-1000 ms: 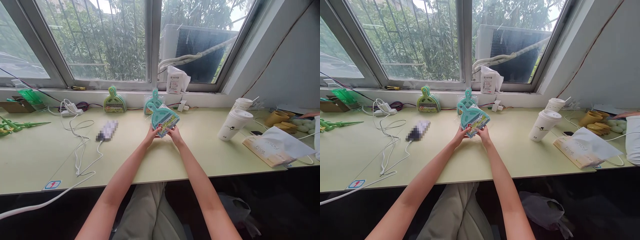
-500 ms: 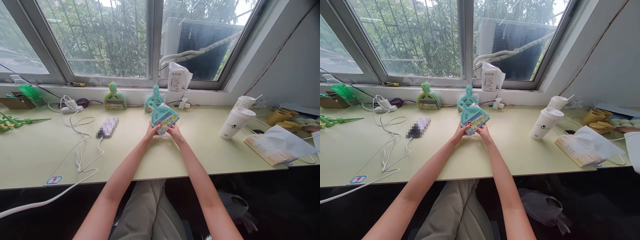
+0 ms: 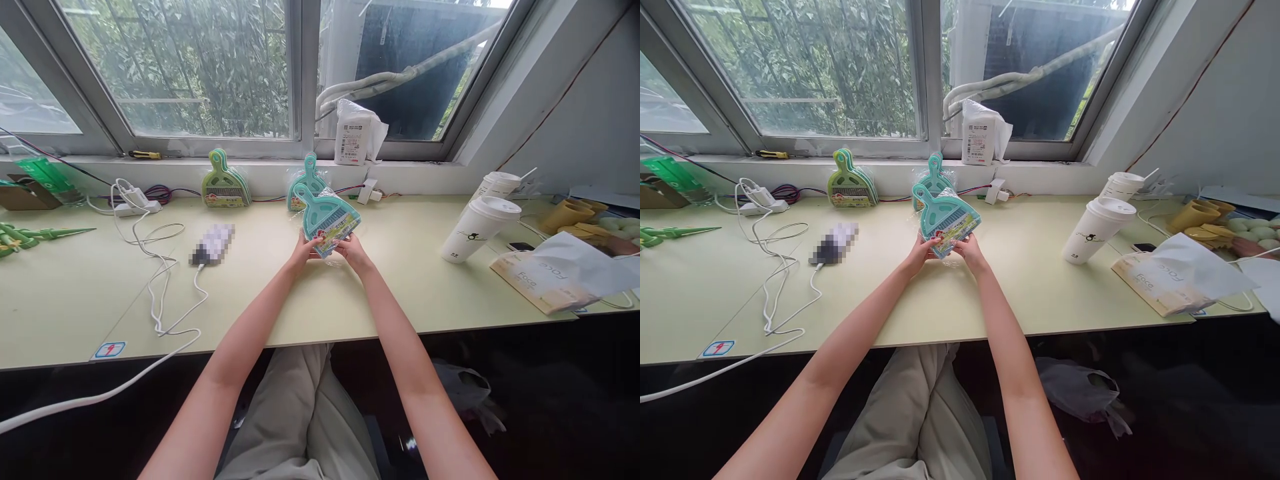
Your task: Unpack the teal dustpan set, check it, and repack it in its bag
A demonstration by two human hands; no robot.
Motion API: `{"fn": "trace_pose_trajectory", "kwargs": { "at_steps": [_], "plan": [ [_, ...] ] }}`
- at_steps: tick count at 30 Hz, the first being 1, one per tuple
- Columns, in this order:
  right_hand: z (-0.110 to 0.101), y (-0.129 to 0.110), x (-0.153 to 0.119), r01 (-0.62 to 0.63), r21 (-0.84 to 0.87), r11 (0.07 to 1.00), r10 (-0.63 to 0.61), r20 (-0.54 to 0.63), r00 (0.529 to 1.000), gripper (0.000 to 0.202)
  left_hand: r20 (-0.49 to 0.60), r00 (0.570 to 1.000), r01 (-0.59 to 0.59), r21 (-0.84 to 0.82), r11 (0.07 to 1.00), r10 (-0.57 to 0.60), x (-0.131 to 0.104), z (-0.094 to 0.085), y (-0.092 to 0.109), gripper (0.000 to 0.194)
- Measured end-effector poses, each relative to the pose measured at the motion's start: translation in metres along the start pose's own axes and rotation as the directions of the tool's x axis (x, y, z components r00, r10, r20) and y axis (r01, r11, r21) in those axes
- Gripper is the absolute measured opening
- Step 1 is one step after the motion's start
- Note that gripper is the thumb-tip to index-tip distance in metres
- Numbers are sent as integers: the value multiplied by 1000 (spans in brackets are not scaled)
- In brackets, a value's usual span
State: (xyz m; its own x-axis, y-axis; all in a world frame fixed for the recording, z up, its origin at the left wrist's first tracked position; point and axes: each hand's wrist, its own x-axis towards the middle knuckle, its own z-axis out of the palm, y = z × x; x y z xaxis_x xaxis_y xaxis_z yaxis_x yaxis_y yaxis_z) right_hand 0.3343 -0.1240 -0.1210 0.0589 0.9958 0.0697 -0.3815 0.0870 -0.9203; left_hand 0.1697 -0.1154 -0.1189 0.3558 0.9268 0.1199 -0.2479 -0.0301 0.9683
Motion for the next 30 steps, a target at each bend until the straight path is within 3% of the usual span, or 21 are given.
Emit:
{"fn": "trace_pose_trajectory", "kwargs": {
  "at_steps": [6, 8, 10, 11, 12, 14, 17, 22, 26, 30],
  "plan": [
    [-9, -14, -2, -43, -94, 995, 47, 36, 998, 29, -50, 998, 23, -61, 998, -26, 0, 1, 8, 70],
    [-15, -20, -2, -52, -205, 977, 29, -114, 993, 17, -93, 994, 46, -102, 994, -55, 4, -5, 11, 68],
    [-21, -23, -3, -4, -384, 923, -126, -312, 942, 16, -137, 986, 79, -142, 987, -98, 7, -15, 15, 60],
    [-24, -24, -3, 45, -488, 872, -244, -352, 904, 20, -155, 981, 94, -161, 982, -120, 9, -21, 16, 55],
    [-25, -24, -3, 109, -584, 804, -359, -331, 873, 28, -172, 975, 110, -178, 978, -141, 10, -27, 18, 51],
    [-26, -22, -3, 261, -700, 665, -510, -171, 843, 47, -199, 963, 139, -205, 969, -180, 11, -39, 20, 45],
    [-23, -18, -2, 387, -703, 597, -535, 11, 845, 57, -178, 958, 191, -195, 962, -226, 11, -49, 19, 42],
    [-24, -19, 1, 389, -659, 643, -534, -22, 845, 12, -26, 968, 245, -74, 967, -248, 12, -48, 12, 43],
    [-27, -20, 2, 417, -664, 620, -586, -39, 809, 10, 22, 960, 279, -63, 958, -278, 12, -48, 11, 44],
    [-24, -16, 3, 395, -679, 619, -572, -45, 819, 12, 53, 950, 311, -40, 950, -309, 7, -49, 14, 41]
  ]
}}
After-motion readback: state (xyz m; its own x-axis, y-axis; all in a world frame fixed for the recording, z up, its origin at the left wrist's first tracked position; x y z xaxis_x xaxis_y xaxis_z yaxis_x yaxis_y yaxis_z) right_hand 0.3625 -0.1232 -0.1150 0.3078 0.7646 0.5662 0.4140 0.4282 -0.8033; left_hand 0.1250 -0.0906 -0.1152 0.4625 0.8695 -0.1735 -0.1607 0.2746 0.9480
